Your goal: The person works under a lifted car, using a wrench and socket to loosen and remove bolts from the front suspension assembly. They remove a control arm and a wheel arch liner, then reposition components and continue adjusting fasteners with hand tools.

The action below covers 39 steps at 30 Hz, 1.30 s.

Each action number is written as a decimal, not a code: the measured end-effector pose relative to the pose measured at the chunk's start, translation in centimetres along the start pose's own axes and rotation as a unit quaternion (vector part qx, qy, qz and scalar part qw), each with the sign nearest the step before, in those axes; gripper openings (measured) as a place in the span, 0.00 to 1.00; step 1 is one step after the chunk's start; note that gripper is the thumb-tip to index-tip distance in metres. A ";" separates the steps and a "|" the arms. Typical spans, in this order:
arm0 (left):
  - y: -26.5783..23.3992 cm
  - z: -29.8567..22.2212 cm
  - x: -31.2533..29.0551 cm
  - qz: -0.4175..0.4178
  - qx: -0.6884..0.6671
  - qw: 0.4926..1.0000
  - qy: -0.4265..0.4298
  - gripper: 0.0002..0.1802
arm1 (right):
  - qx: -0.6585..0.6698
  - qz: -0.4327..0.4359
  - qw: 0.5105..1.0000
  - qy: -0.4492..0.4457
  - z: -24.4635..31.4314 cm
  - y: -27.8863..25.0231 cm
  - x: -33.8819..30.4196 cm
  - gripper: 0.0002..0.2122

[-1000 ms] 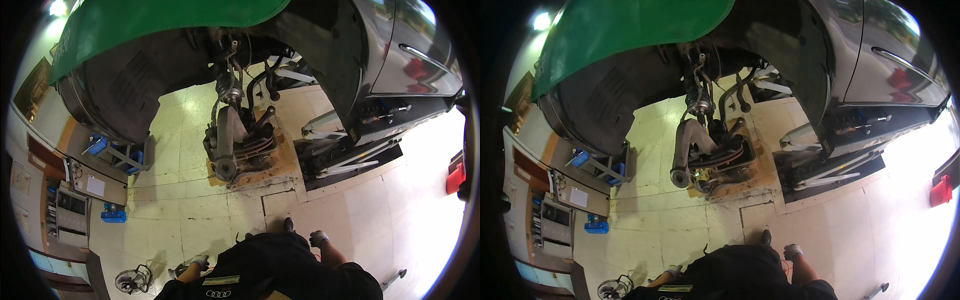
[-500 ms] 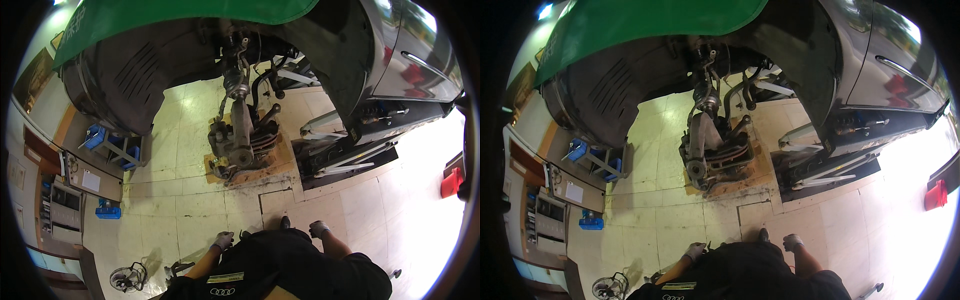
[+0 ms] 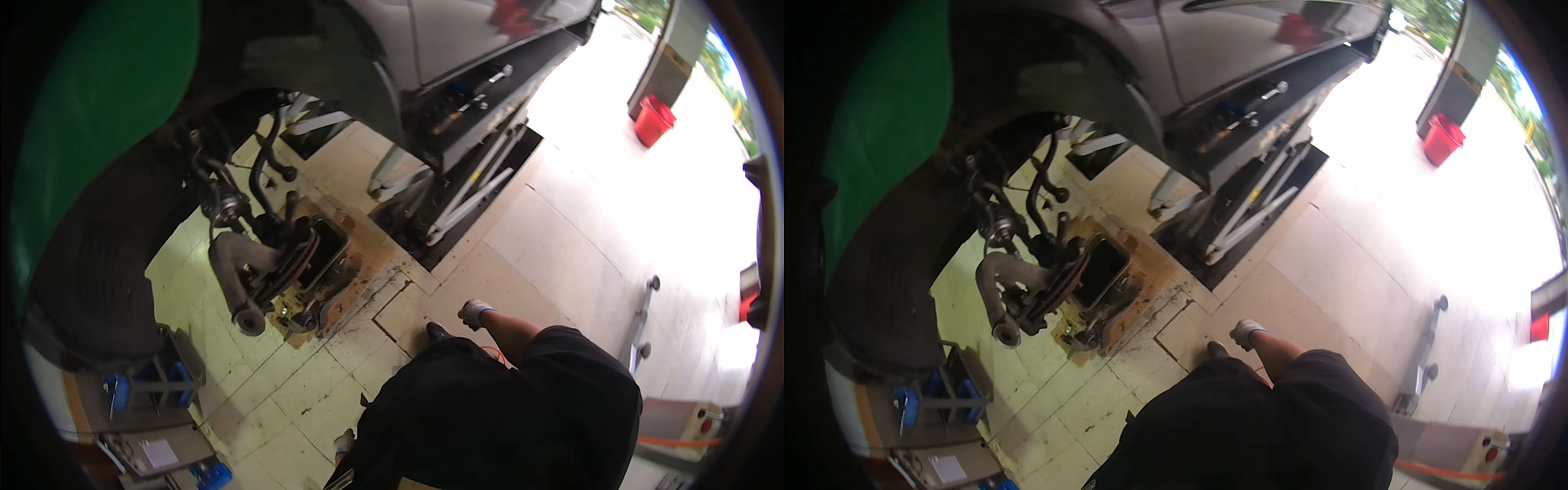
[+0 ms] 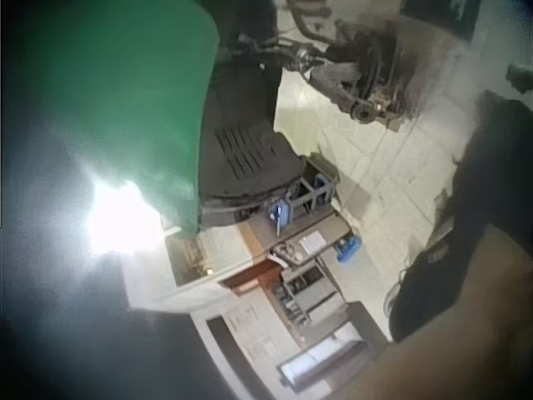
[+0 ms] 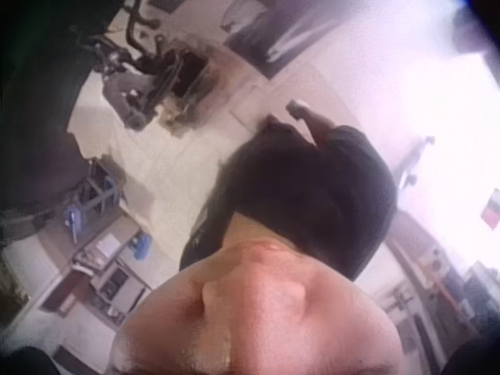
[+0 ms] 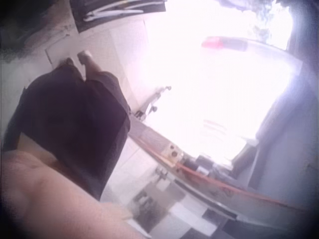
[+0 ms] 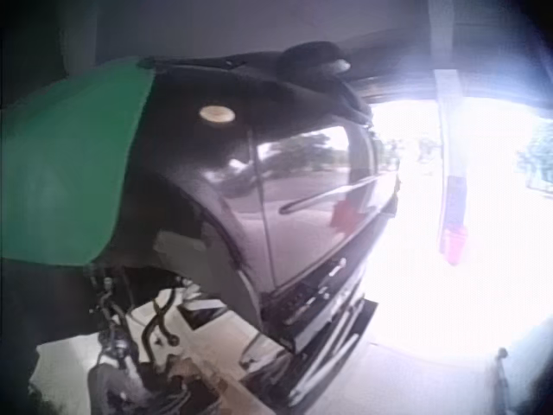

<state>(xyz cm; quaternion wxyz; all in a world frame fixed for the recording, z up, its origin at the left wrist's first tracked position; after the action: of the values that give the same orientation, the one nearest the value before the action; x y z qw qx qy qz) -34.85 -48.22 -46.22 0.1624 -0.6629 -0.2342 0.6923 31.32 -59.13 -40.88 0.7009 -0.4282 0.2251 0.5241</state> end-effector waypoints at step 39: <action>-1.4 -28.1 -9.7 -0.067 -0.268 0.959 0.069 0.20 | -0.310 -0.538 0.691 -0.370 29.1 -68.6 1.4 0.08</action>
<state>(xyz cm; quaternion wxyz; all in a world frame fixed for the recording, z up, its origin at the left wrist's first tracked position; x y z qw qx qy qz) -6.41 -49.16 -37.62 0.0403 -0.7112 -0.4429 0.5445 91.53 -39.81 -1.46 0.7166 -0.4407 -0.4967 0.2132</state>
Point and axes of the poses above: each hand's wrist, its own x-axis towards the middle knuckle, its own y-axis out of the palm, z = x × y, the point moved 8 cm from there along x, towards the middle knuckle, and after that the axes turned 12 degrees about -y, right-handed, at the moved point
